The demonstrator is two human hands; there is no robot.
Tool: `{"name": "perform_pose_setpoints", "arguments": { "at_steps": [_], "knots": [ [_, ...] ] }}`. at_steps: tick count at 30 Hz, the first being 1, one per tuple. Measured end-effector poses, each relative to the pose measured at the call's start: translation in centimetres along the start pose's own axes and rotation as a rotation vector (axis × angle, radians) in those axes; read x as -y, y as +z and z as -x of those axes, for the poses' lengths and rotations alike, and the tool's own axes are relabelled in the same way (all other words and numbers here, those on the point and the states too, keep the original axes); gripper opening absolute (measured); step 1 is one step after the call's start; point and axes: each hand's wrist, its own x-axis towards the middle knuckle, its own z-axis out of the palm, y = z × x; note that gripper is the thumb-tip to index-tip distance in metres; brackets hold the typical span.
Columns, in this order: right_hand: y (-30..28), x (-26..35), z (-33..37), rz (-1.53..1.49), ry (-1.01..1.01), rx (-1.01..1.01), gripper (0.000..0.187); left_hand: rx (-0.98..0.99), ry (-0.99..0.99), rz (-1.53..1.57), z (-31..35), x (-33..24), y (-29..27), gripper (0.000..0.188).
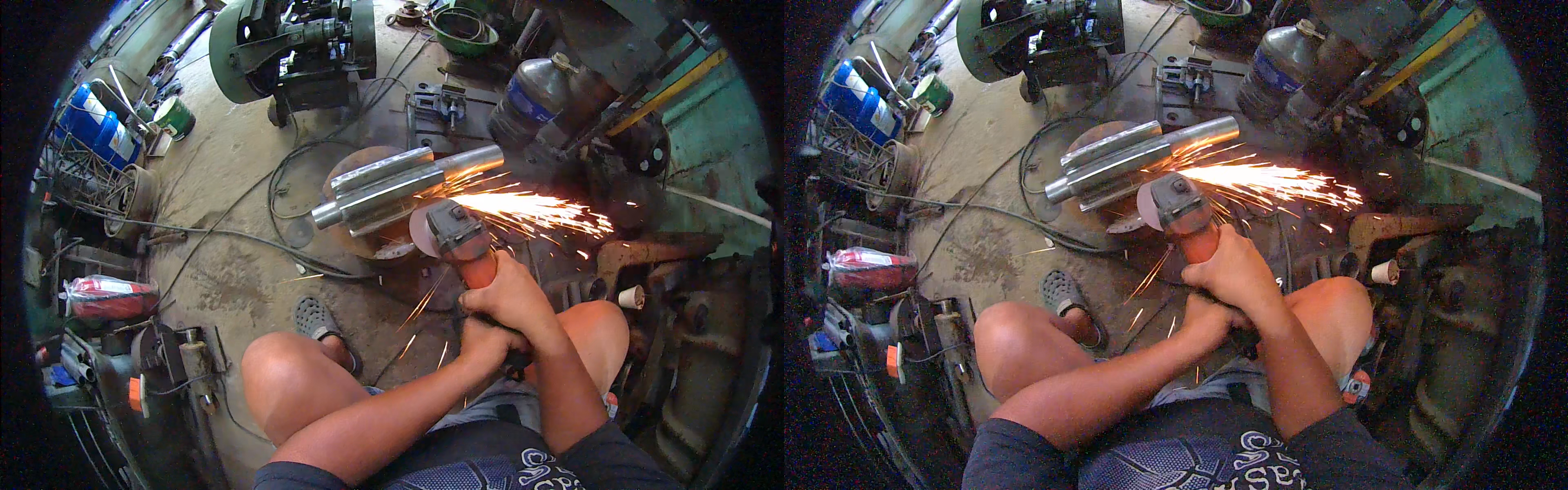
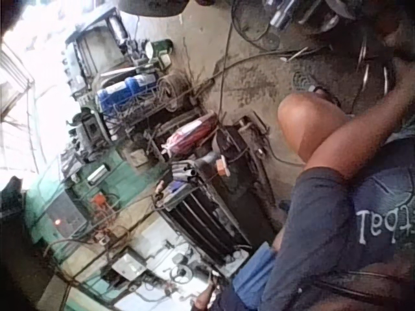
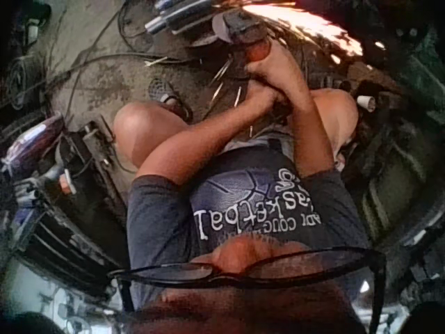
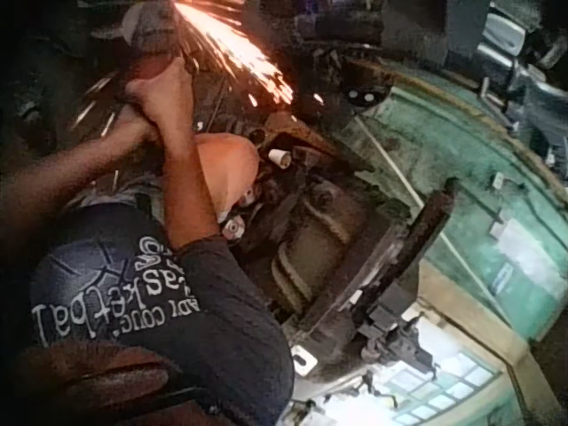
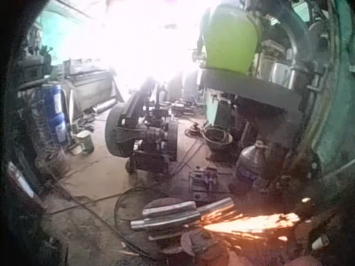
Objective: The person sits on the floor and uses an angle grinder to smooth the edges of several metal pipes. Sparks fly as the grinder contacts the metal. The person repositions the pipes and continues grinding different sections.
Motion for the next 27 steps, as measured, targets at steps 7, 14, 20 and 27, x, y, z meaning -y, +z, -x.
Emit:
{"name": "perform_pose_setpoints", "arguments": {
  "at_steps": [7,14,20,27],
  "knots": [
    [-0.3,0.6,0.2,0.016,0.035,0.049,0.063,-0.021,-0.007,0.015,0.0,-0.4,0.2,0.045],
    [1.4,2.6,0.7,0.101,-0.006,0.118,0.067,-0.114,0.096,-0.104,0.7,1.0,-1.6,0.056],
    [3.2,4.7,1.1,0.145,-0.047,0.183,0.072,-0.192,0.079,-0.234,1.4,2.5,-4.0,0.059],
    [3.8,6.9,2.0,0.183,-0.11,0.241,0.064,-0.208,0.119,-0.216,1.7,5.1,-6.1,0.043]
  ]
}}
